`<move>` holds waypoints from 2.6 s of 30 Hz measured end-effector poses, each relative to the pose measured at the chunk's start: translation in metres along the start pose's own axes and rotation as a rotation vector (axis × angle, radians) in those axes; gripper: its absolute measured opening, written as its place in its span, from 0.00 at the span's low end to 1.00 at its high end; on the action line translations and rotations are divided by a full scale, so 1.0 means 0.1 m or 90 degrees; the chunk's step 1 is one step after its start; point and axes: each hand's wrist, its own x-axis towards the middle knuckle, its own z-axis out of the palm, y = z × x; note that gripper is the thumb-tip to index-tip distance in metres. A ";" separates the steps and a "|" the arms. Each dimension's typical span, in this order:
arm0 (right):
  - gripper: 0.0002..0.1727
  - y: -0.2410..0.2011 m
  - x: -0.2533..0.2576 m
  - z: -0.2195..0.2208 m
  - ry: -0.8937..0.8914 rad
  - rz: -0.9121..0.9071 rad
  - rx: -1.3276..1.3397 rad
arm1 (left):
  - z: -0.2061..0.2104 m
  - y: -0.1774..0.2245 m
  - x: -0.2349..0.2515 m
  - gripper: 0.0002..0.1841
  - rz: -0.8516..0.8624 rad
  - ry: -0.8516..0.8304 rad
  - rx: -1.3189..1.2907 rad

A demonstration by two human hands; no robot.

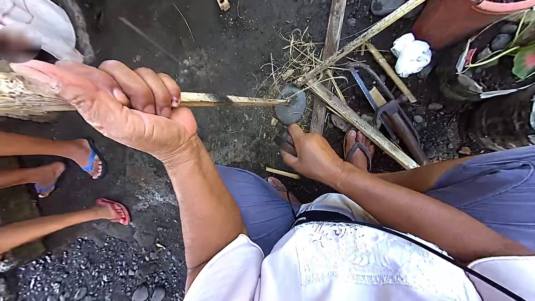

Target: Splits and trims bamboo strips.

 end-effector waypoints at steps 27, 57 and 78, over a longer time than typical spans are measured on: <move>0.16 1.50 0.04 0.24 -0.221 0.419 0.577 | -0.38 0.07 0.17 0.19 -0.117 -0.223 -0.074; 0.16 0.17 -0.14 -0.05 0.002 0.044 -0.039 | 0.05 0.13 -0.09 0.30 -0.084 -0.136 -0.092; 0.18 -0.04 -0.25 -0.14 0.022 -0.011 -0.027 | 0.12 0.16 -0.24 0.25 -0.098 -0.215 -0.116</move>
